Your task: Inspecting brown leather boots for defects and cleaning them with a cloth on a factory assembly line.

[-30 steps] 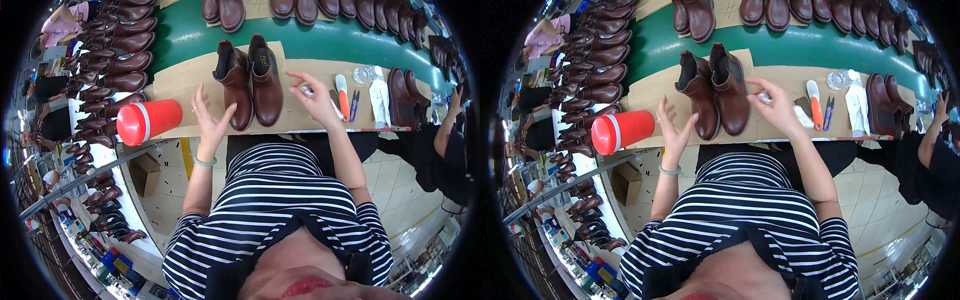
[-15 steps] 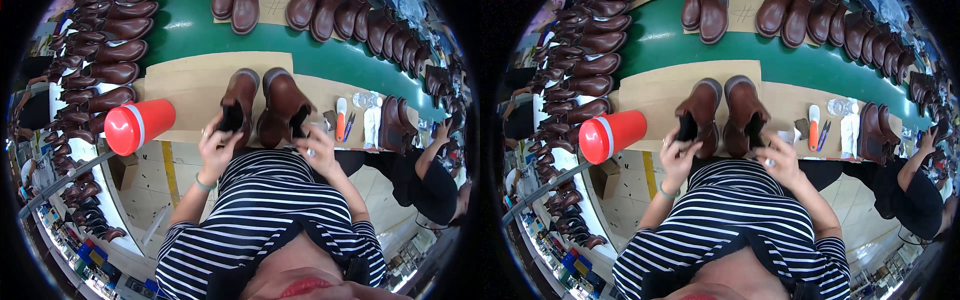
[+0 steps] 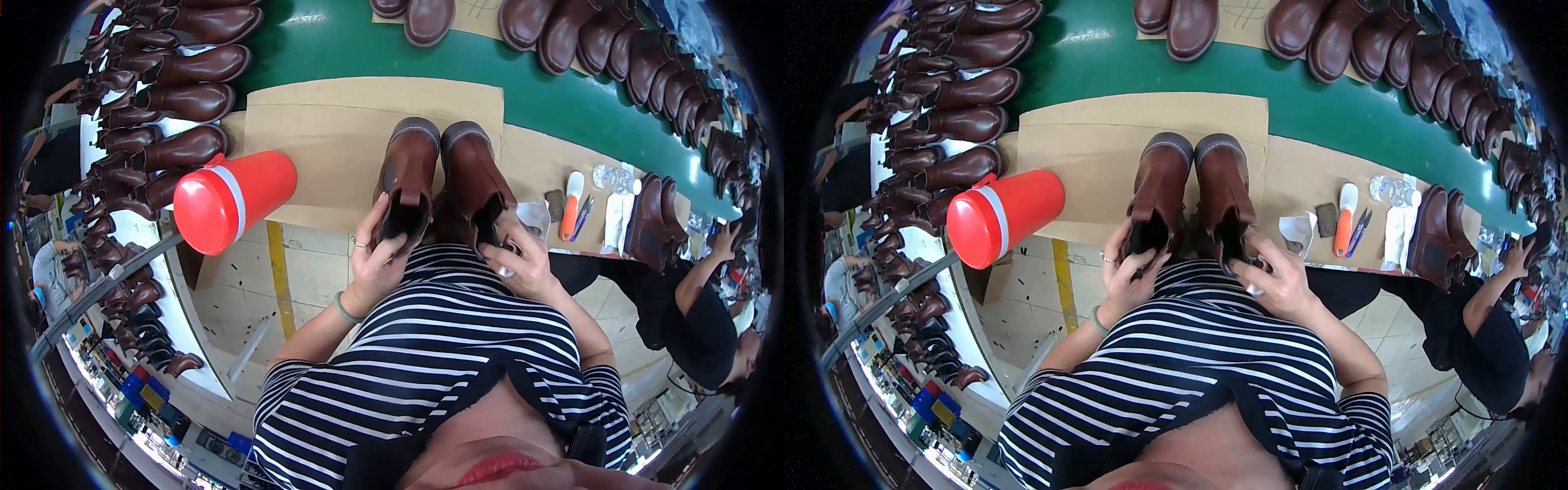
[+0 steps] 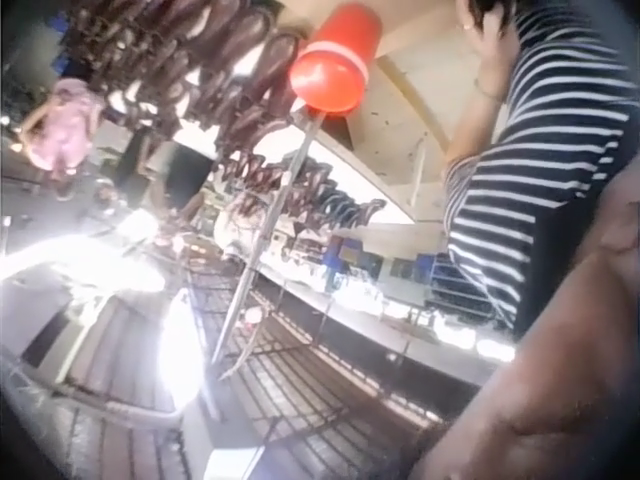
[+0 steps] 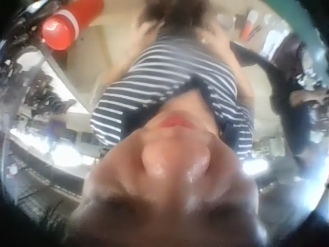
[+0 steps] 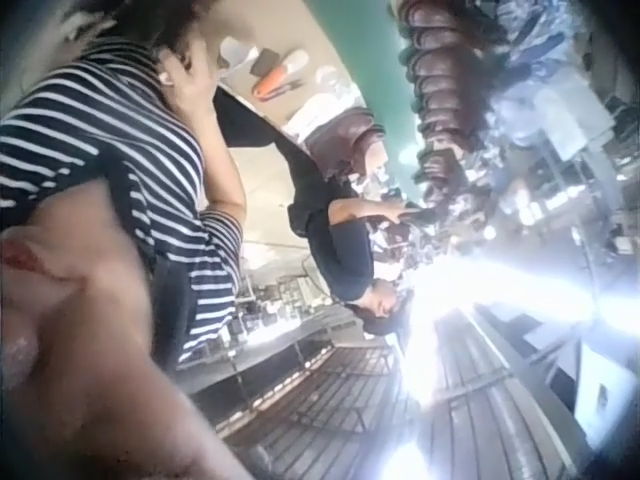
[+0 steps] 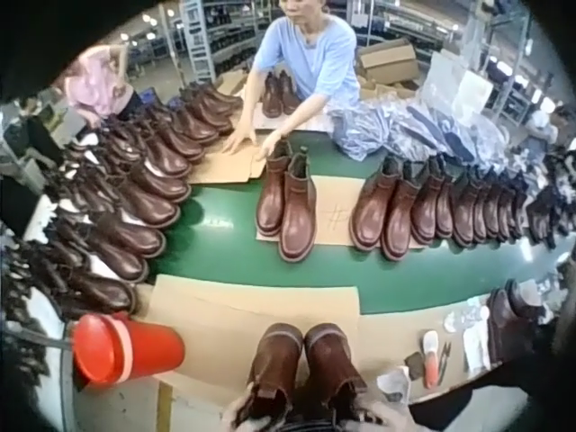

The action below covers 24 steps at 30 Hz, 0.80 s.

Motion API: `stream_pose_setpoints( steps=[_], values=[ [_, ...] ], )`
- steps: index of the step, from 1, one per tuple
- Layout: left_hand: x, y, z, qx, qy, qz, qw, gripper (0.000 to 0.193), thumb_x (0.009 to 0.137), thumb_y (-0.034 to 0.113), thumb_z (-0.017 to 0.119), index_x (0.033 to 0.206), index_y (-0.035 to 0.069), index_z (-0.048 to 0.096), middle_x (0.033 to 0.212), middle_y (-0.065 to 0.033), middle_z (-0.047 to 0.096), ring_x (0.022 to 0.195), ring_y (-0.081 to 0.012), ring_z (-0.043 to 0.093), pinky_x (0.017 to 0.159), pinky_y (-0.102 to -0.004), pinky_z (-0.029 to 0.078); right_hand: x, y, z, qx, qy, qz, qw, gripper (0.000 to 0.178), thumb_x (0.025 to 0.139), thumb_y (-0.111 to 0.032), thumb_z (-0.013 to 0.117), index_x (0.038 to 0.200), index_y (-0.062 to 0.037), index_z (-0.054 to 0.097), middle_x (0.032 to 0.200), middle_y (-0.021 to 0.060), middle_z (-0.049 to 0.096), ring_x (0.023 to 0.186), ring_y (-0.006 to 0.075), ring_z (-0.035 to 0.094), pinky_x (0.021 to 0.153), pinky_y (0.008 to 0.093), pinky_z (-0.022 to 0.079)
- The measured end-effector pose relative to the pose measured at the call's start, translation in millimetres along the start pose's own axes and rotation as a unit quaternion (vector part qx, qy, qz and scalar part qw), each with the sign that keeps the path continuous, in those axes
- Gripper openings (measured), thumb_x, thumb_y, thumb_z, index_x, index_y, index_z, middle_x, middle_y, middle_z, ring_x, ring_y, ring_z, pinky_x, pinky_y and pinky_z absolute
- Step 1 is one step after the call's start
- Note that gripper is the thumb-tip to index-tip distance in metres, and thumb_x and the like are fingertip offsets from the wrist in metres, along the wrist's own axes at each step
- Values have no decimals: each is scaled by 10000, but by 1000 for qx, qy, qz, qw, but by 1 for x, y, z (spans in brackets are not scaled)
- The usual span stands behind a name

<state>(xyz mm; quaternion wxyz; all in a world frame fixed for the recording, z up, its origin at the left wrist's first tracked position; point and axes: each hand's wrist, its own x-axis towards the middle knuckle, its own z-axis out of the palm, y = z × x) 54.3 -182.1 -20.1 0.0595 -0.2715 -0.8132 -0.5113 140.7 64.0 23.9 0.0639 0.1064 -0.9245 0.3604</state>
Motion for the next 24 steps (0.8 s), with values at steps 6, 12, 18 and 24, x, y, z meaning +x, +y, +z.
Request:
stream_pose_setpoints(
  steps=[6,12,18,24],
  values=[
    [61,9,7,3,-129,-86,988,535,769,-28,655,1272,41,489,1276,-252,514,1130,-431,556,948,-410,477,61,1,28,-31,12,161,986,573,713,-69,742,1242,-124,529,1235,186,466,714,321,612,584,403,512],
    [115,-24,-17,-172,-181,-227,941,685,762,-30,560,1407,71,354,1142,-169,604,987,-264,652,808,-363,538,86,-23,20,-91,-56,154,982,873,727,-84,725,1461,-298,303,1283,270,373,702,383,637,560,418,550],
    [267,-79,30,-14,-100,-38,994,515,778,47,603,1282,29,500,1164,-169,608,1068,-286,597,878,-368,491,96,-30,26,-88,-208,137,964,637,818,-257,675,1392,-268,402,1015,191,519,614,304,629,501,374,518],
    [427,-111,125,220,-210,48,951,886,592,328,853,1366,145,464,1521,-284,161,1416,-465,93,1110,-579,209,101,-6,36,21,-42,134,990,200,794,-239,716,856,-76,618,814,77,582,646,287,624,537,386,517]
  ],
)
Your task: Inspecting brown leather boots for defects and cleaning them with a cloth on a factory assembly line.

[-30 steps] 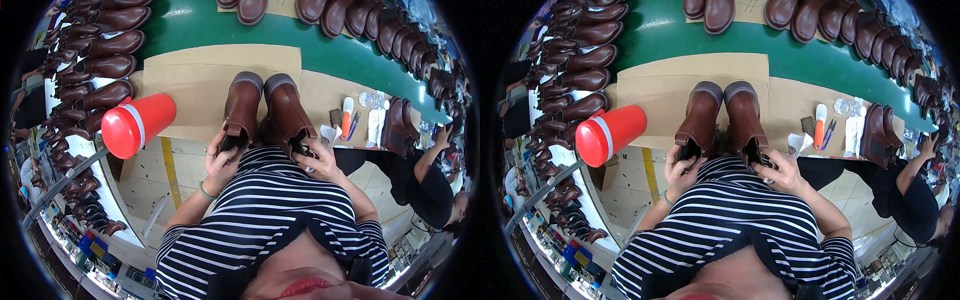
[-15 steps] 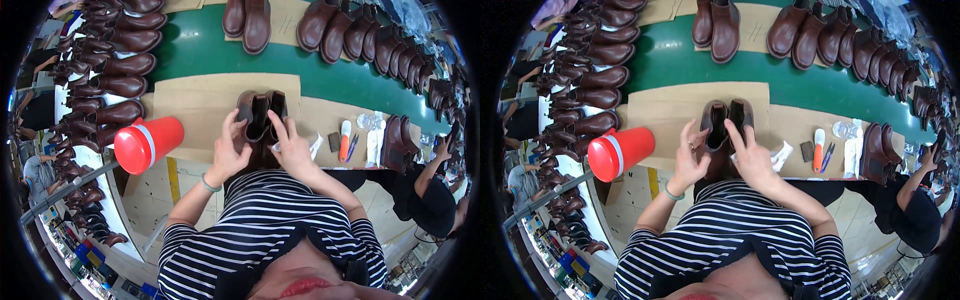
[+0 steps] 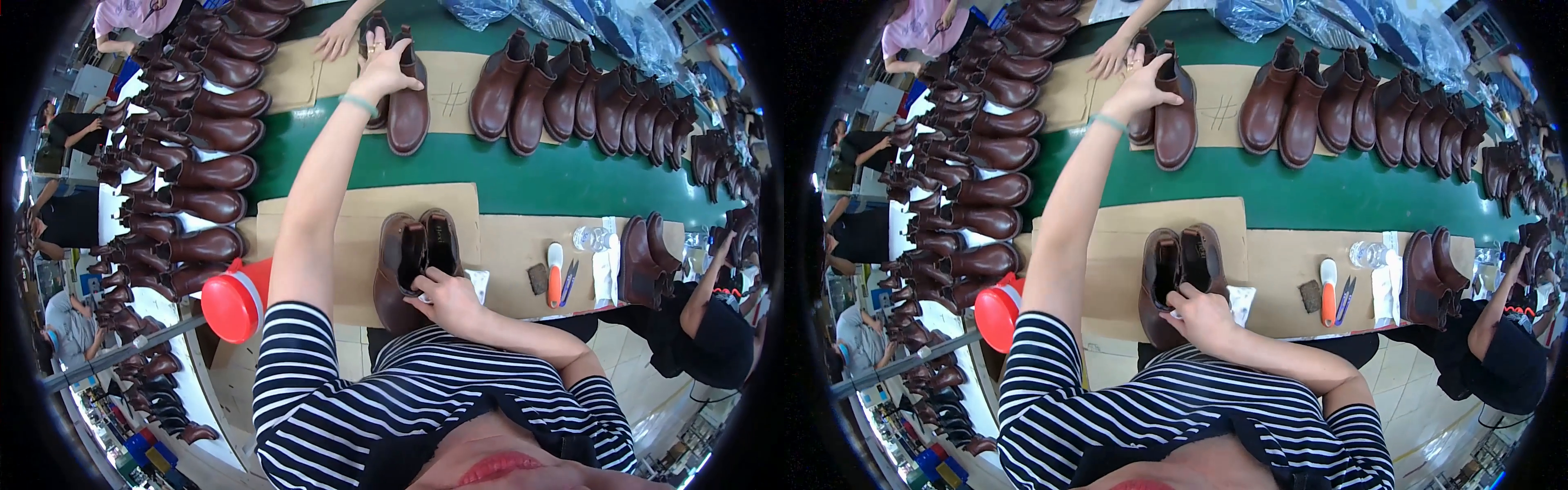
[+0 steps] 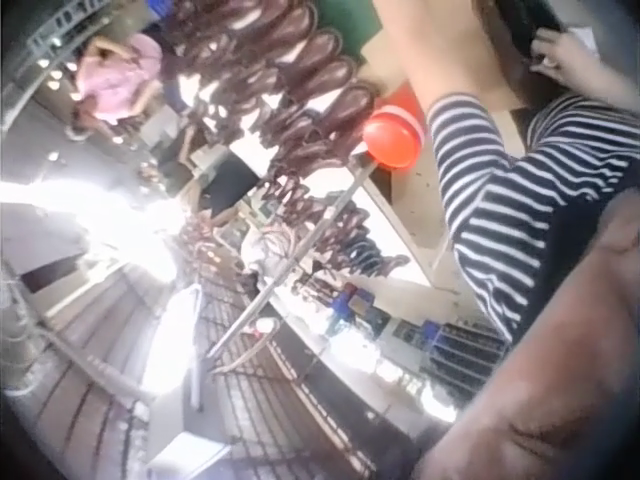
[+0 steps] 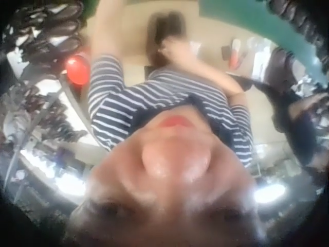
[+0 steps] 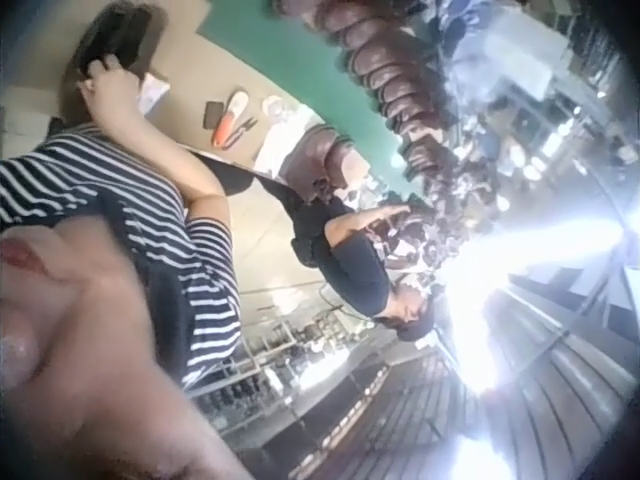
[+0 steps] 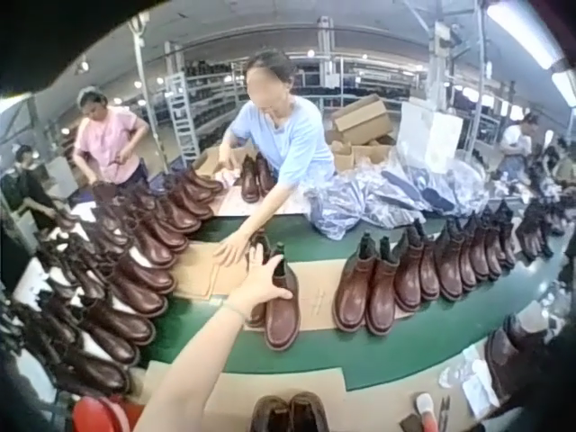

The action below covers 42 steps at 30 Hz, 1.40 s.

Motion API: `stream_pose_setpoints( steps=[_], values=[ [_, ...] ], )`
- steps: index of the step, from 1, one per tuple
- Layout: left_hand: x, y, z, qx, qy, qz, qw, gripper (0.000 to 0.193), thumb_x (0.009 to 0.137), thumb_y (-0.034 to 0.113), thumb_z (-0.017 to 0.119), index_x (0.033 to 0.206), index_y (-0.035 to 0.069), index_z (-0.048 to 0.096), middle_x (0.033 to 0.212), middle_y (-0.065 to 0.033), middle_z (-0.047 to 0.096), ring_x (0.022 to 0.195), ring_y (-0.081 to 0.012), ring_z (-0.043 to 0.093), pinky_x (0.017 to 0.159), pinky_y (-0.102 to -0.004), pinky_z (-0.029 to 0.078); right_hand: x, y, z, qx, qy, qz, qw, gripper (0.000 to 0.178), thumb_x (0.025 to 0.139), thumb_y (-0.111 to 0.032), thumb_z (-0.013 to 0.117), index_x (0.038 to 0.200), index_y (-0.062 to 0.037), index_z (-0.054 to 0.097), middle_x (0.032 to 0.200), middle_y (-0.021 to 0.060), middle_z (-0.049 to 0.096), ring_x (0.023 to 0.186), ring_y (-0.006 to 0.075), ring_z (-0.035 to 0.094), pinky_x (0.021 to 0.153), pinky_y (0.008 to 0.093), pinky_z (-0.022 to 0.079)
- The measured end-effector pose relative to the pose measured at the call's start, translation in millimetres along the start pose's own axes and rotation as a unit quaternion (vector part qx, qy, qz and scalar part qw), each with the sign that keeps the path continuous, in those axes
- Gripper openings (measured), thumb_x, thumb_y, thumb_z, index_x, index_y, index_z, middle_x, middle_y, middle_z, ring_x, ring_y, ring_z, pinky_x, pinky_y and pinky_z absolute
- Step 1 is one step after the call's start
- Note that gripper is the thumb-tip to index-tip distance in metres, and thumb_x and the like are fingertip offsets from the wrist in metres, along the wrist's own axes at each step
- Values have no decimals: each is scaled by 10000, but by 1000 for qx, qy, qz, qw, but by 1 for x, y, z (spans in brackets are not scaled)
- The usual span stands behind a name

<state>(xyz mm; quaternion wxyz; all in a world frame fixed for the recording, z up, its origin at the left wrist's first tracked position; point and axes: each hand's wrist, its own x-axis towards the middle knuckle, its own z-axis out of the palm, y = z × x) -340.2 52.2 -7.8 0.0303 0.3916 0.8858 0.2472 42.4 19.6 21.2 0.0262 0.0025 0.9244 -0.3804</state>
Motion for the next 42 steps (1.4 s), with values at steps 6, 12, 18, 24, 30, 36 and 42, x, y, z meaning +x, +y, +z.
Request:
stream_pose_setpoints(
  steps=[6,12,18,24,30,36,42],
  values=[
    [60,-26,5,201,-187,-38,961,644,485,356,899,1016,49,704,1291,-208,452,1220,-353,447,973,-402,457,25,11,-16,44,45,21,998,180,803,-202,713,830,-53,617,775,95,598,655,302,624,555,389,508],
    [31,-63,-45,77,-39,41,995,443,503,284,875,642,-31,597,875,-181,555,870,-330,564,753,-436,457,97,36,-73,90,112,-4,990,209,781,-171,741,803,-12,607,732,159,585,663,363,591,581,401,464],
    [-31,-52,-136,119,146,91,978,356,513,136,830,726,-33,599,827,-156,490,838,-349,510,738,-428,424,189,82,-107,8,152,8,988,249,767,-211,750,827,1,635,713,197,612,672,364,614,596,390,469],
    [-114,-26,-183,157,201,12,967,293,553,35,763,782,-44,598,945,-189,502,934,-390,490,819,-460,417,292,151,-116,-39,211,11,977,234,748,-235,734,807,-24,653,772,218,642,782,416,620,697,481,495],
    [-197,24,-138,40,119,-14,992,309,542,73,797,715,-27,561,934,-156,483,910,-356,483,784,-442,410,346,208,-139,-135,185,101,968,201,769,-221,701,939,-112,691,934,128,695,924,318,655,834,428,515],
    [-272,77,-49,-88,57,15,994,308,567,109,824,715,12,572,945,-145,488,902,-347,498,733,-434,442,266,151,-135,-80,226,11,971,340,745,-190,705,1075,-122,661,1044,233,547,1037,374,547,936,395,459],
    [-299,145,-7,-49,20,47,997,234,662,197,778,768,77,608,1018,-155,469,931,-380,497,741,-463,449,57,122,-152,434,109,98,889,187,761,-31,565,935,19,610,644,22,525,518,82,486,510,223,416]
  ],
)
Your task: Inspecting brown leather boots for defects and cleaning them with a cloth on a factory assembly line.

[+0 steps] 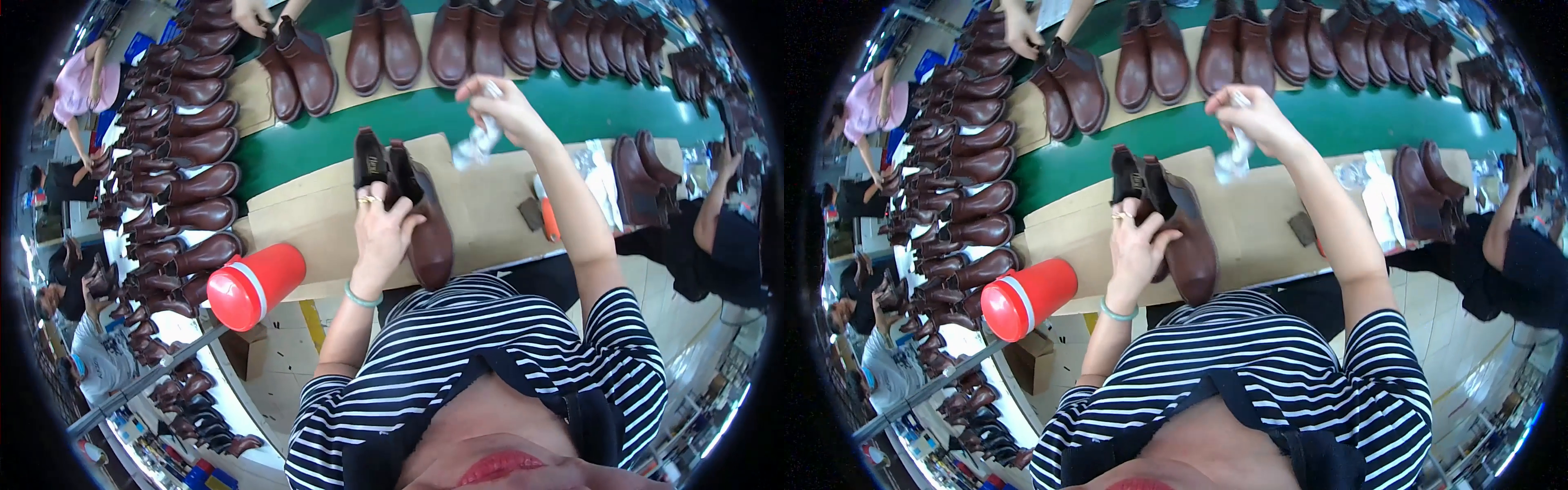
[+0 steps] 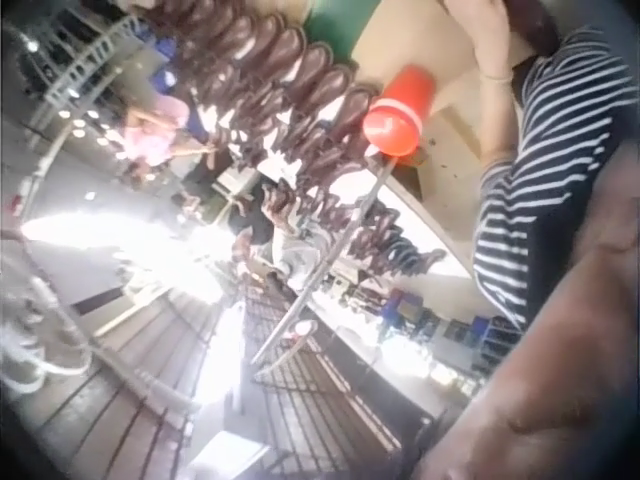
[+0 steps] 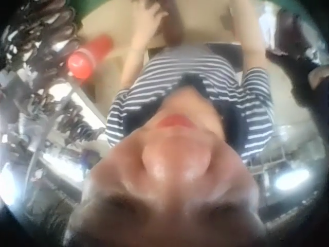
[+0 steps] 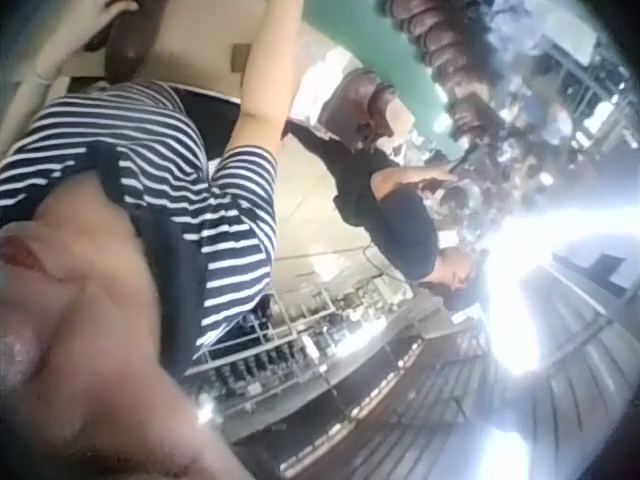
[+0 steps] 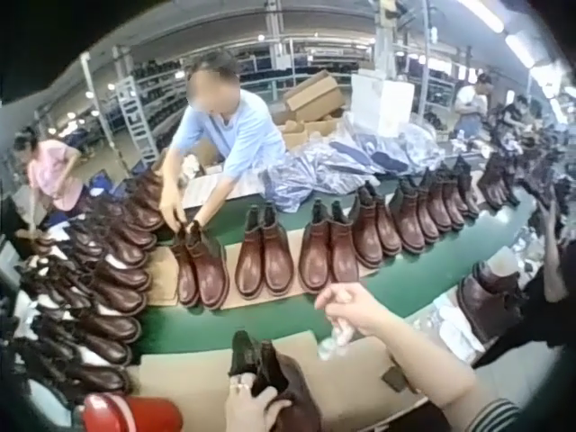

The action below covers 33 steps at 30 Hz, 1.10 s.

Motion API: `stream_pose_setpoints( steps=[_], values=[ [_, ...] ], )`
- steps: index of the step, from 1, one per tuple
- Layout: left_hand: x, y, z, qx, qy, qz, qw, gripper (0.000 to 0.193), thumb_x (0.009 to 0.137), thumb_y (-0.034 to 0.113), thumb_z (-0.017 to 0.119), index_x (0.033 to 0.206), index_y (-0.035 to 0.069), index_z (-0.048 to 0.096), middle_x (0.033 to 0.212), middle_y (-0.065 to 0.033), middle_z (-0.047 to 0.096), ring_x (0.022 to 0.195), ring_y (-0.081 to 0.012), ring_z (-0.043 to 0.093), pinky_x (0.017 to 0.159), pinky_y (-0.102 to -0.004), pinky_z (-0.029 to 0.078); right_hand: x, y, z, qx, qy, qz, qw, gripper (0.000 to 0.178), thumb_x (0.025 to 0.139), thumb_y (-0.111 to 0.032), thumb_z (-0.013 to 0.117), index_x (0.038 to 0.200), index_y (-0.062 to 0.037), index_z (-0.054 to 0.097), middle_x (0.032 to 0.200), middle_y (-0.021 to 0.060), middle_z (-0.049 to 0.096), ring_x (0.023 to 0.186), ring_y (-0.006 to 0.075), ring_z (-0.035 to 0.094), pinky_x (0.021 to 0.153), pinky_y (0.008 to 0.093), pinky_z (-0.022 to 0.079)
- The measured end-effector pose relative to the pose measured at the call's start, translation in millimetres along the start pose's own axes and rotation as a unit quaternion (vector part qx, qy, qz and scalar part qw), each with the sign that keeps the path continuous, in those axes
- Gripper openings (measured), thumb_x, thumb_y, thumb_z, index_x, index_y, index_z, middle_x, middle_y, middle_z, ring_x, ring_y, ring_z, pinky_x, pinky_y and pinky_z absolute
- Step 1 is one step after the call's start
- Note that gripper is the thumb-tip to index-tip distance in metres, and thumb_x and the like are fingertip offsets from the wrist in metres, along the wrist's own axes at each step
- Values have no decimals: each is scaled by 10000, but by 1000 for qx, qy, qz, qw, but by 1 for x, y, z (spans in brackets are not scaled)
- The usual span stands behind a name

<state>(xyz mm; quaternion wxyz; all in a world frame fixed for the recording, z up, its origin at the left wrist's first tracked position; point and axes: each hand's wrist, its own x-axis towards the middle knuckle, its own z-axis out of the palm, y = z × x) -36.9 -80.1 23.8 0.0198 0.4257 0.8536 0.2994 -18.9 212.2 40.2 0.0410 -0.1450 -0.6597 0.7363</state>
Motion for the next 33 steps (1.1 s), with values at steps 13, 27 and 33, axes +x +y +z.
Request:
stream_pose_setpoints(
  steps=[13,27,33],
  values=[
    [75,156,79,-244,-125,162,948,715,707,207,816,1294,31,449,1328,-228,427,1245,-368,430,1046,-436,360,-284,69,-90,258,346,-6,902,269,816,32,666,1075,48,597,976,178,673,839,285,702,758,373,576],
    [140,206,278,-269,-84,292,914,567,638,53,799,1155,43,566,1134,-151,604,1073,-317,596,901,-358,475,-257,104,-134,154,475,-153,853,182,804,-34,720,970,-32,645,859,15,654,737,72,602,656,234,487],
    [155,215,220,-204,-144,273,929,613,595,44,810,1157,64,566,1103,-149,583,1052,-342,572,903,-393,465,-259,93,-130,215,440,-185,852,173,826,-32,706,985,-26,636,855,20,653,752,81,610,653,238,497]
  ],
)
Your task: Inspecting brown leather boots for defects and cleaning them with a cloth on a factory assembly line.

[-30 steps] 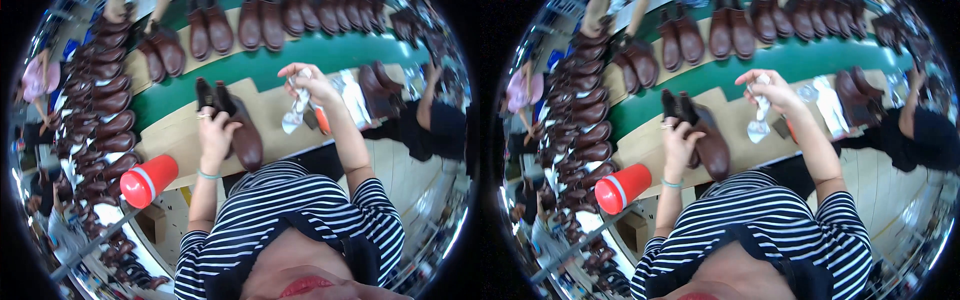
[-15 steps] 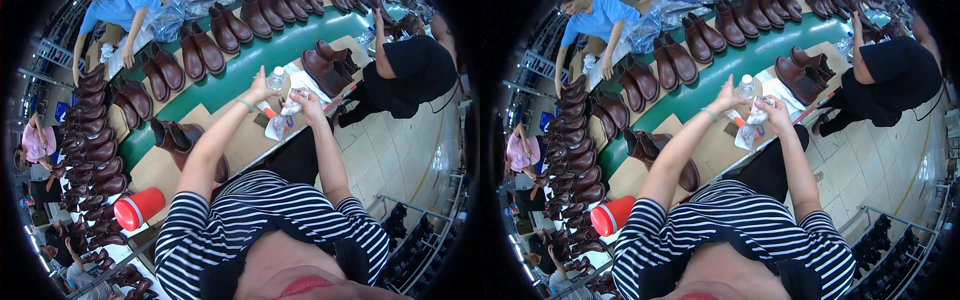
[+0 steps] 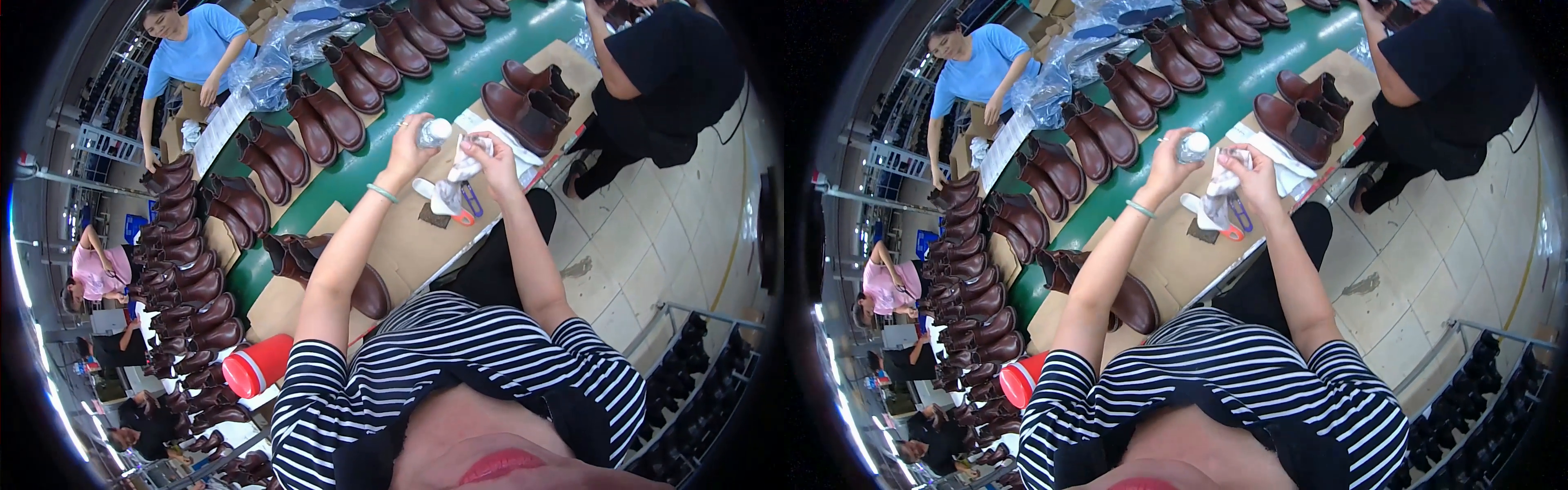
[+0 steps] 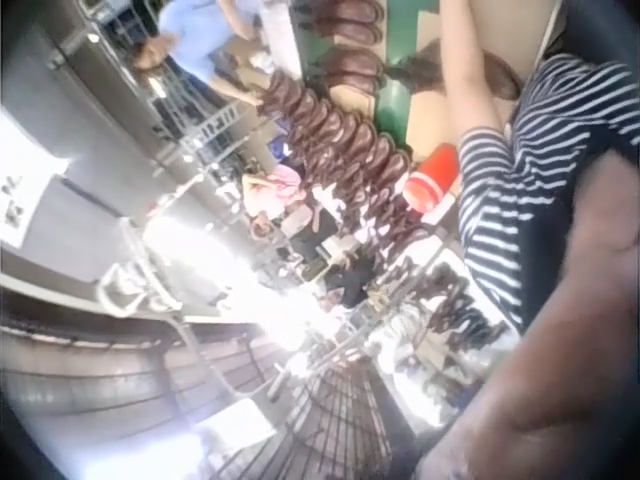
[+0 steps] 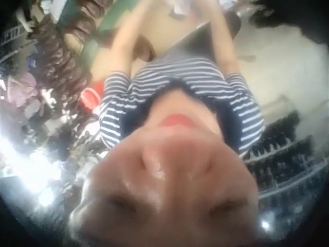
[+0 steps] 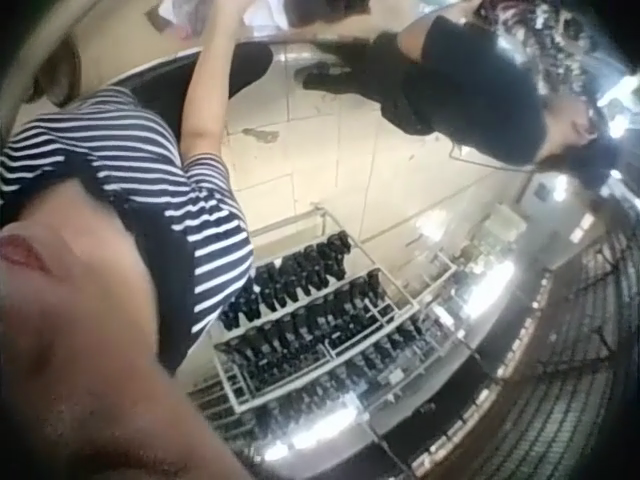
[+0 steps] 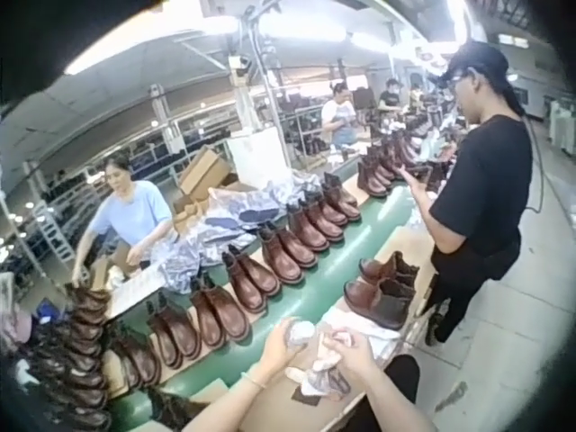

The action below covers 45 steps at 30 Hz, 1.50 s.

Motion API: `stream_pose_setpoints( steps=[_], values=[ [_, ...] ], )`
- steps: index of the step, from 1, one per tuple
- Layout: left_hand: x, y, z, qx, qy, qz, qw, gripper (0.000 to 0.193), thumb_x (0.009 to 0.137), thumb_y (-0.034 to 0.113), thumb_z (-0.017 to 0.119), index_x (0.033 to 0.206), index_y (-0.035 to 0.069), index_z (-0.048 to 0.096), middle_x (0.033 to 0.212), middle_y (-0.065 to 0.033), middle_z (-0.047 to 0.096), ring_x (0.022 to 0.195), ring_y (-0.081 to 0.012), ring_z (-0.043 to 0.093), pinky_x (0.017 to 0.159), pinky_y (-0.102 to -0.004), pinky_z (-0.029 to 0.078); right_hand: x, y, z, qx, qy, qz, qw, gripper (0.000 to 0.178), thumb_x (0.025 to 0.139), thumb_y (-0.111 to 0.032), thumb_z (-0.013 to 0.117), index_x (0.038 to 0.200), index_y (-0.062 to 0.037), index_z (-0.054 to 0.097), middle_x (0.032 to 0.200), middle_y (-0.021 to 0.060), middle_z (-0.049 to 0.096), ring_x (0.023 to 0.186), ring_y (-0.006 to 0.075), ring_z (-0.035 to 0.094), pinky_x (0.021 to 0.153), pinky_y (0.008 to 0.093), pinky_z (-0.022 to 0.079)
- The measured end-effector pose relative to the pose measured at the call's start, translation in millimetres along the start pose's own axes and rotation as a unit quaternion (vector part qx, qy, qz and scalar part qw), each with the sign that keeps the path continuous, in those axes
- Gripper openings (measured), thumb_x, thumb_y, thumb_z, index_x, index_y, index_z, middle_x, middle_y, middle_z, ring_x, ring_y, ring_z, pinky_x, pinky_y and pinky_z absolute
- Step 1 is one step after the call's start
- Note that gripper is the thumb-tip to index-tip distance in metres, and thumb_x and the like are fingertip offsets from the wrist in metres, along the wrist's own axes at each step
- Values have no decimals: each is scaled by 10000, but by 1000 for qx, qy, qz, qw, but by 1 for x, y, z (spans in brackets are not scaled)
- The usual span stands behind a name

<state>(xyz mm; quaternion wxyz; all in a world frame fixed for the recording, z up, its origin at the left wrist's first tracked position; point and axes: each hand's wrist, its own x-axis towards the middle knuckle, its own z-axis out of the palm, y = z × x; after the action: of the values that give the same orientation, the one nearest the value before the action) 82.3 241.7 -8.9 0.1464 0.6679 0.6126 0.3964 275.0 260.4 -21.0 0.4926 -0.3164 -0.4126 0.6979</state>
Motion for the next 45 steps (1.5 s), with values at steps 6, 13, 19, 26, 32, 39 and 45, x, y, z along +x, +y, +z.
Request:
stream_pose_setpoints(
  steps=[6,13,19,26,32,39,45],
  values=[
    [-17,-74,82,-200,-1,-120,972,642,566,92,858,1139,35,576,1097,-166,599,1059,-303,586,934,-381,463,1,-37,-15,79,39,19,996,156,852,-35,677,998,0,633,890,57,665,773,106,638,670,250,525],
    [-48,-65,92,-97,8,-227,969,723,723,180,816,1305,-41,447,1249,-190,559,1163,-274,548,967,-352,446,-16,-85,-31,129,-10,31,991,152,883,-37,637,1031,-8,616,950,75,672,855,149,665,759,299,555],
    [-86,34,-8,-632,-135,-303,700,325,884,62,634,1194,-7,563,1208,-137,574,1073,-189,567,908,-300,471,-24,-76,-57,193,-12,19,981,171,926,-86,578,1086,-25,582,931,56,664,830,160,659,773,288,541],
    [-98,47,-47,-509,27,-226,830,146,853,50,677,985,-6,645,895,-36,670,817,-89,609,782,-223,475,-27,-48,-86,-227,-73,96,966,206,892,-135,601,1071,-33,596,980,68,658,912,163,628,837,288,485],
    [-85,72,-92,-354,-83,-234,901,195,830,14,694,1011,-24,632,841,-33,665,763,-62,599,699,-195,481,-63,-67,49,-275,-218,-134,927,479,822,-123,722,1255,-42,534,1012,18,631,919,96,591,850,280,459],
    [-109,64,-108,-432,-7,-226,873,406,815,-42,686,1202,17,580,935,-38,632,826,-75,595,738,-207,492,-69,1,81,17,-206,68,976,357,839,35,661,1172,-7,540,1029,71,648,904,95,620,755,215,505],
    [-127,56,-100,-416,19,-234,879,403,787,-129,641,1169,-3,638,924,-12,589,850,-97,594,764,-216,501,-77,4,93,-5,-212,53,976,236,846,66,636,1076,25,605,1057,83,649,962,122,624,836,246,511]
  ],
)
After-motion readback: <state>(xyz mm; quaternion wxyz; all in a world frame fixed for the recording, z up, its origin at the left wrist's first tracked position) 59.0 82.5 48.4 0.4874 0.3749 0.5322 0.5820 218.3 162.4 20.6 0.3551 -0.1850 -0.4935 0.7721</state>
